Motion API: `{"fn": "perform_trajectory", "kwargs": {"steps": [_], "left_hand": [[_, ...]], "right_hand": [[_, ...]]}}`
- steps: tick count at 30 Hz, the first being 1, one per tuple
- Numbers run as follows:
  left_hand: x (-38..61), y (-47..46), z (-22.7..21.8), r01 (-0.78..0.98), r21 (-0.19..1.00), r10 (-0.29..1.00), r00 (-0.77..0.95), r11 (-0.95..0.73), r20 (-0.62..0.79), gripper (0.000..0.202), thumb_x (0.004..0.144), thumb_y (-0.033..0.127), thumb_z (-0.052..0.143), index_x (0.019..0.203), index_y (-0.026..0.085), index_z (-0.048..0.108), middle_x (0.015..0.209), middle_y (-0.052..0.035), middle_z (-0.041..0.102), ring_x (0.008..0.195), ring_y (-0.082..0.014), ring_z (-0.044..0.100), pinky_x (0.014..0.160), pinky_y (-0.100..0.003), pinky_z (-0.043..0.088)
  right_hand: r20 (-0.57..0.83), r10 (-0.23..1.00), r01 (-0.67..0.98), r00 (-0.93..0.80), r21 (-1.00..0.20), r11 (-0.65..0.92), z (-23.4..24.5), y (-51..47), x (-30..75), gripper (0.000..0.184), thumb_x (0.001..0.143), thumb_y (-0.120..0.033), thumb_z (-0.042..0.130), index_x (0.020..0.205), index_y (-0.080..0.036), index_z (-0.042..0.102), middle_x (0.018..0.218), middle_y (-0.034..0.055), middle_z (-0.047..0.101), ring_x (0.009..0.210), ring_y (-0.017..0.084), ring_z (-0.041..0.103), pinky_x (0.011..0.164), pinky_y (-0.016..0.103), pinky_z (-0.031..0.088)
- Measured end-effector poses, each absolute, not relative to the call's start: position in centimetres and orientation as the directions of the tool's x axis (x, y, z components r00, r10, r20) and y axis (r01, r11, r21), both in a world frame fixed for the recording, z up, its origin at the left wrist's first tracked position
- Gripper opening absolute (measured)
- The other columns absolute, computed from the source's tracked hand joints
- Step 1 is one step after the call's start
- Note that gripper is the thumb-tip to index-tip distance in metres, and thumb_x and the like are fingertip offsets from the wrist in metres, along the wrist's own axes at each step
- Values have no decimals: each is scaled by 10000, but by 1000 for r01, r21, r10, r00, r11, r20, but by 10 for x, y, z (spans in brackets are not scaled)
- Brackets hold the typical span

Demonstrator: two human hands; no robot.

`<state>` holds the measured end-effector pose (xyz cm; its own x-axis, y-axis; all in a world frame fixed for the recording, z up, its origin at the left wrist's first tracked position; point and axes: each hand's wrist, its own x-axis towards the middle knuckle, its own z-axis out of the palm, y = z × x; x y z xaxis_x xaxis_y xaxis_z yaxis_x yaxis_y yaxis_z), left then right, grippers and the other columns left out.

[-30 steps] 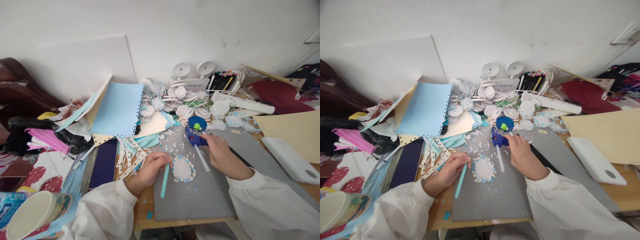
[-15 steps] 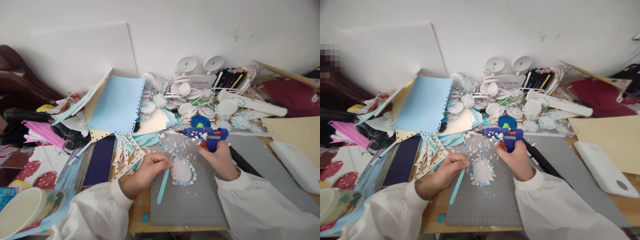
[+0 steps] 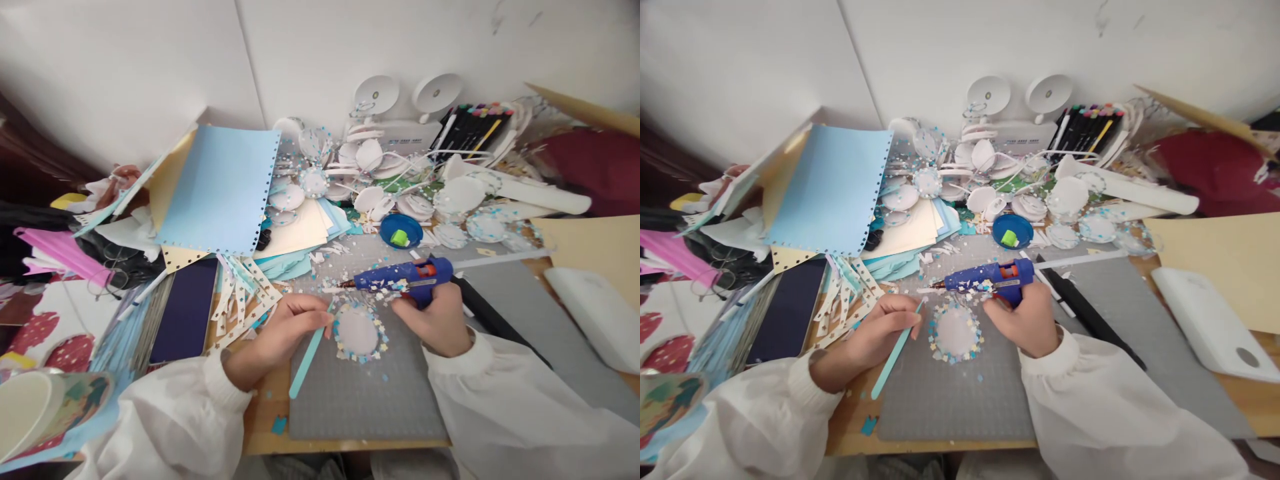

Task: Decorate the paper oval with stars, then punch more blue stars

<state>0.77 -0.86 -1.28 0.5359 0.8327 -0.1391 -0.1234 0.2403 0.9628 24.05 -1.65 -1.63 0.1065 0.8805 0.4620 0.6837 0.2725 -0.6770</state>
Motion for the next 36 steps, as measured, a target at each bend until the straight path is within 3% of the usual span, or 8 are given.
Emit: {"fn": "perform_trajectory", "kwargs": {"steps": [4, 7, 11, 17, 36], "left_hand": [[9, -8, -10, -131, 952, 835, 522, 277, -171, 283, 715, 339, 634, 497, 161, 613, 510, -3, 515, 534, -118, 433, 569, -254, 321], [10, -6, -10, -118, 945, 849, 483, 304, -213, 292, 713, 359, 630, 506, 154, 612, 486, 10, 452, 503, -104, 358, 521, -258, 260], [11, -5, -11, -106, 948, 862, 456, 301, -223, 301, 730, 365, 615, 518, 151, 615, 471, 22, 387, 488, -97, 280, 498, -266, 203], [11, -6, -12, -77, 952, 843, 489, 296, -223, 303, 740, 383, 620, 542, 155, 600, 506, 15, 404, 537, -115, 357, 529, -264, 233], [8, -8, -17, -50, 976, 854, 495, 212, -160, 330, 780, 339, 626, 517, 155, 550, 520, 26, 396, 557, -112, 386, 569, -270, 260]], "right_hand": [[452, 884, 694, 114, -674, 255, -20, -18, 241, 40, 631, -227, 598, 642, -218, 560, 445, -37, 514, 403, 162, 479, 445, 303, 422], [448, 889, 653, 95, -702, 284, -17, -18, 242, 33, 642, -220, 595, 632, -219, 563, 441, -29, 506, 430, 176, 500, 445, 302, 423], [432, 894, 628, 121, -731, 268, -14, -18, 242, 194, 667, -227, 592, 510, -229, 479, 406, -36, 457, 384, 140, 434, 396, 275, 382], [503, 861, 689, 76, -650, 319, -16, -17, 241, 80, 644, -238, 594, 593, -232, 533, 428, -41, 497, 447, 169, 500, 463, 292, 434], [517, 856, 712, 18, -608, 352, -9, -18, 243, 168, 625, -185, 550, 519, -236, 430, 431, -46, 432, 402, 123, 405, 439, 272, 368]]}}
